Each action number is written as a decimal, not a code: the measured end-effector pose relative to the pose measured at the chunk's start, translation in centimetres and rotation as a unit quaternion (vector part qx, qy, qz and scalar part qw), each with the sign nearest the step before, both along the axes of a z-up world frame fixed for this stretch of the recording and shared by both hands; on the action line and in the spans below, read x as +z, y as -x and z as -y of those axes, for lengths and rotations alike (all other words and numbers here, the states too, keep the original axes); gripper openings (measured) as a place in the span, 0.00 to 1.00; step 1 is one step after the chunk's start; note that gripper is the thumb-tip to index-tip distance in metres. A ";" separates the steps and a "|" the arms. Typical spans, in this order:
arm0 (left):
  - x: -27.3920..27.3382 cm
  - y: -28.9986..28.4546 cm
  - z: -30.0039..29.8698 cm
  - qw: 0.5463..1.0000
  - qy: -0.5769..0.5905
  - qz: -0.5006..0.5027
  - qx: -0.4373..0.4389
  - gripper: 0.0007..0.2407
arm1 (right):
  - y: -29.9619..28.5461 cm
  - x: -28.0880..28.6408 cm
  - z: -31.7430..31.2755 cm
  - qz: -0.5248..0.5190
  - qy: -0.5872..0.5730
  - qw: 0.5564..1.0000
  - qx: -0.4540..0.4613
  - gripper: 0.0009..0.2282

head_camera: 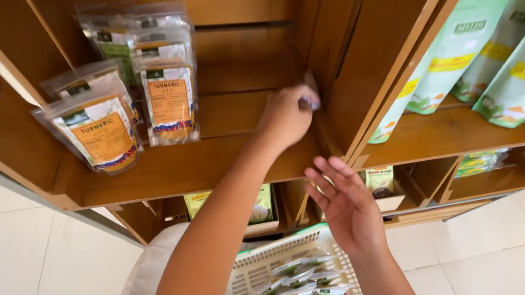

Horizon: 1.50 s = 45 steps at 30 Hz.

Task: Cleaning and organizing various packaged food products on wooden shelves using a cloth.

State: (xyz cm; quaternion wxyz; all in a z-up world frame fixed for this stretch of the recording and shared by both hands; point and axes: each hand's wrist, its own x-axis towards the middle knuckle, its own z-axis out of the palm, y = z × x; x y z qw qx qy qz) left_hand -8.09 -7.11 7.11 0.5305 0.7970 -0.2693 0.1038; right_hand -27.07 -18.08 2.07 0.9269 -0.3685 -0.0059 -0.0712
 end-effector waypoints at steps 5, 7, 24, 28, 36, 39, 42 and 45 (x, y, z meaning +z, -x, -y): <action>6.7 6.5 1.2 0.965 0.258 -0.046 0.000 0.08 | 1.2 2.3 1.5 -0.006 -0.020 0.998 -0.062 0.17; 7.8 7.6 2.8 0.924 0.380 -0.036 -0.019 0.09 | 1.3 4.6 1.3 -0.011 -0.026 0.997 -0.075 0.18; 5.1 -7.3 9.1 0.946 0.221 0.078 0.222 0.12 | 2.2 14.3 0.6 -0.041 0.001 0.998 -0.048 0.26; -1.7 -8.4 8.3 0.956 0.218 0.020 0.197 0.19 | 2.2 13.1 1.6 -0.068 -0.002 0.997 -0.044 0.26; 1.7 5.3 2.3 0.986 0.027 -0.135 0.094 0.09 | 2.0 10.3 3.4 -0.074 -0.036 0.995 -0.060 0.24; 3.6 9.9 0.2 0.977 0.143 -0.154 -0.030 0.09 | 2.1 10.1 2.9 -0.093 -0.026 0.994 -0.044 0.24; 11.8 15.9 -0.5 0.982 0.183 0.035 0.024 0.09 | 2.8 10.9 2.1 -0.105 -0.041 0.992 -0.060 0.24; 16.7 17.4 0.3 0.970 0.175 0.167 0.024 0.11 | 2.6 10.2 2.4 -0.074 -0.079 0.992 -0.061 0.23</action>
